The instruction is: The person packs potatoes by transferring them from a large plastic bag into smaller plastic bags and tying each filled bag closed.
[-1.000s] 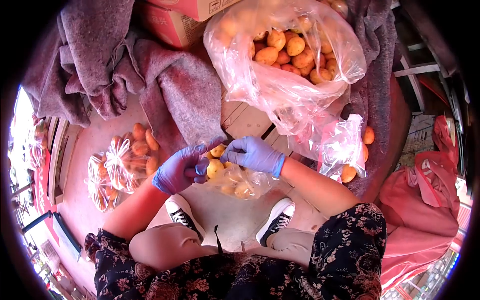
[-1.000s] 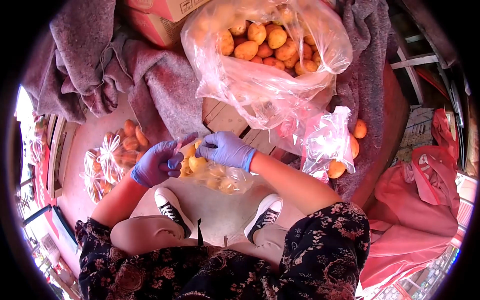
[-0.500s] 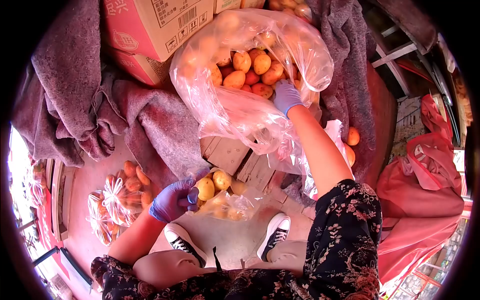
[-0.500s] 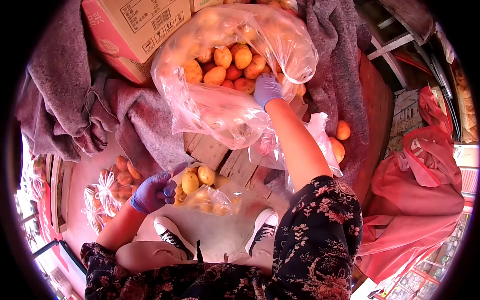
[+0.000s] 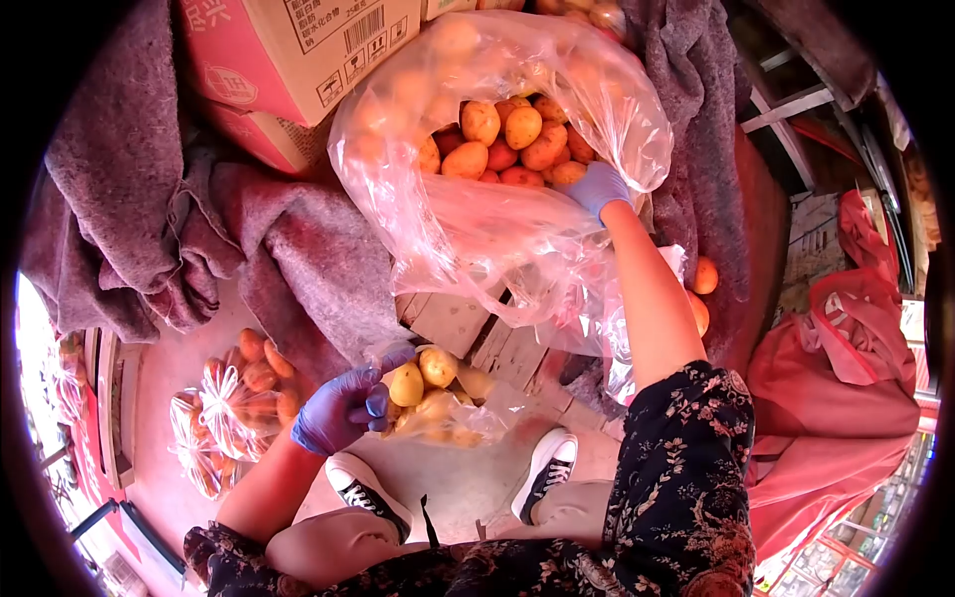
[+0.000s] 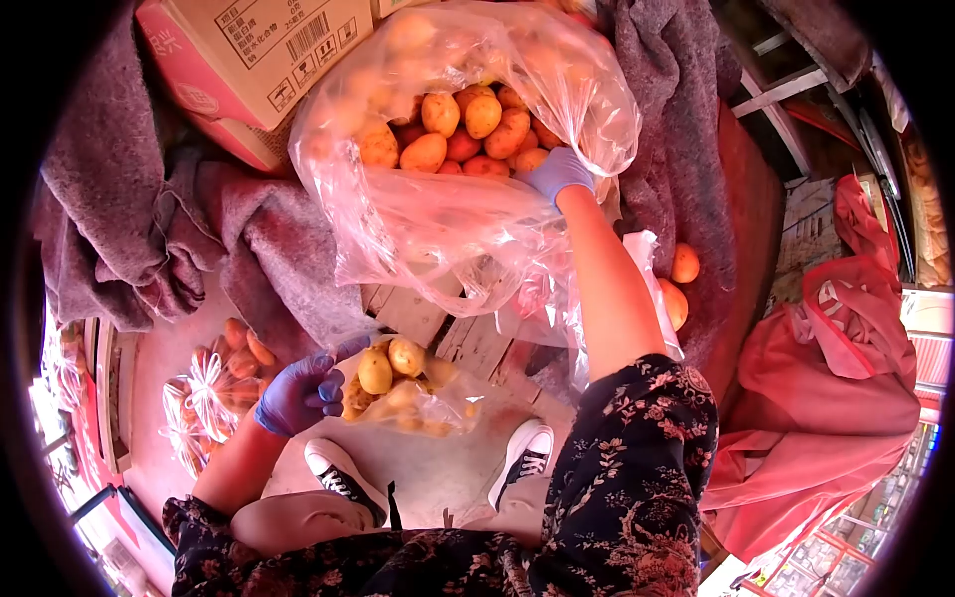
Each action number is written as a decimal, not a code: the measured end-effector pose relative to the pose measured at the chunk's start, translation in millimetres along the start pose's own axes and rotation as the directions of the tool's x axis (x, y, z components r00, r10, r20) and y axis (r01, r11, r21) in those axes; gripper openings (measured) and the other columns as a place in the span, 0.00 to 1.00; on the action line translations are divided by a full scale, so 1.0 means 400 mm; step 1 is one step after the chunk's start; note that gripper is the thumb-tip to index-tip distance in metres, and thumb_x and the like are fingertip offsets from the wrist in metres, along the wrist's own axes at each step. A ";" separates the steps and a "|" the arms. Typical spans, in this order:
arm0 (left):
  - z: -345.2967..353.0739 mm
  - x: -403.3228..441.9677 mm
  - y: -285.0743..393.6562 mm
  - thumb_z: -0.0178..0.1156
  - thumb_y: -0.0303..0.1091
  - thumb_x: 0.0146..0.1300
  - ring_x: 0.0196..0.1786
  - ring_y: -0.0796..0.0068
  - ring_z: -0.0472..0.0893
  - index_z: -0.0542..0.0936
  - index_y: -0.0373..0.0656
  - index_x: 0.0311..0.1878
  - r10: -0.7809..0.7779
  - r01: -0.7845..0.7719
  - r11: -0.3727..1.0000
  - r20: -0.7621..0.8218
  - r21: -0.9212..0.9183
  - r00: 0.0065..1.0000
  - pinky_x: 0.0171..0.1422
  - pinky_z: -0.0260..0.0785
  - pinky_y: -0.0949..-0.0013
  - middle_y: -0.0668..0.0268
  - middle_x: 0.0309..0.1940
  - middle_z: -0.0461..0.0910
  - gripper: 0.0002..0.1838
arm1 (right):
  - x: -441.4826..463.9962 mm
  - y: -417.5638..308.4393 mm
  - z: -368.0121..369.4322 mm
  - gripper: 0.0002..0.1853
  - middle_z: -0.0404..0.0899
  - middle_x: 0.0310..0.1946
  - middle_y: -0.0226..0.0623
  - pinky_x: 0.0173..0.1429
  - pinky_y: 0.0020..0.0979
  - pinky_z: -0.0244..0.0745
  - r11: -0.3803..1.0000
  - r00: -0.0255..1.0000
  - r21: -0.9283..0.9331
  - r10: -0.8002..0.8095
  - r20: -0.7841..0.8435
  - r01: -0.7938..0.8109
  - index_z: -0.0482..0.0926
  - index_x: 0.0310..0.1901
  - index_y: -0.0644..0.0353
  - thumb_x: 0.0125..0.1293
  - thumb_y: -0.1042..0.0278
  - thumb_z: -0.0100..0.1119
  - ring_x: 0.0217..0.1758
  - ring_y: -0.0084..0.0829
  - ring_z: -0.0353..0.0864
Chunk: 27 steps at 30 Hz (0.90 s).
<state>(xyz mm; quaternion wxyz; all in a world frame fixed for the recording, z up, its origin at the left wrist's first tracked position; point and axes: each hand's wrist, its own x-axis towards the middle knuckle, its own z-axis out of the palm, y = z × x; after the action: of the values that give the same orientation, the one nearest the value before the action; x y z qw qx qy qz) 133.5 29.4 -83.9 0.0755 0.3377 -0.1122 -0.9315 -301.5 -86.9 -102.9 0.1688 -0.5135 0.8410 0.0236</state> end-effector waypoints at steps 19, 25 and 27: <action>-0.026 0.022 0.050 0.50 0.42 0.62 0.19 0.85 0.56 0.61 0.45 0.66 0.081 -0.077 0.985 0.022 -0.154 0.996 0.30 0.54 0.77 0.75 0.22 0.68 0.29 | 0.021 -0.077 0.085 0.40 0.58 0.59 0.49 0.64 0.34 0.60 0.773 0.850 0.424 -0.270 -0.452 0.472 0.71 0.56 0.63 0.44 0.45 0.71 0.62 0.41 0.60; -0.021 0.030 0.054 0.50 0.43 0.63 0.17 0.86 0.58 0.65 0.45 0.63 0.087 -0.087 0.986 -0.009 -0.144 0.996 0.32 0.57 0.77 0.73 0.22 0.68 0.26 | 0.081 -0.079 0.136 0.42 0.72 0.49 0.46 0.56 0.31 0.67 0.528 0.906 0.736 -0.240 -0.350 0.424 0.68 0.54 0.67 0.41 0.49 0.74 0.51 0.37 0.73; -0.024 0.026 0.043 0.50 0.43 0.63 0.17 0.86 0.58 0.64 0.46 0.64 0.083 -0.077 0.986 0.037 -0.149 0.996 0.31 0.57 0.78 0.74 0.22 0.68 0.27 | 0.072 -0.079 0.141 0.39 0.73 0.48 0.45 0.54 0.32 0.69 0.507 0.927 0.776 -0.224 -0.302 0.375 0.68 0.54 0.66 0.43 0.52 0.74 0.49 0.36 0.74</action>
<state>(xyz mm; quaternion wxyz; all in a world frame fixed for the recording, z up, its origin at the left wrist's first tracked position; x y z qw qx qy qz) 132.9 8.9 -93.0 0.1350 0.3062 -0.0581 -0.9405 -271.4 -114.1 -160.7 0.3206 -0.5127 0.6626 -0.4420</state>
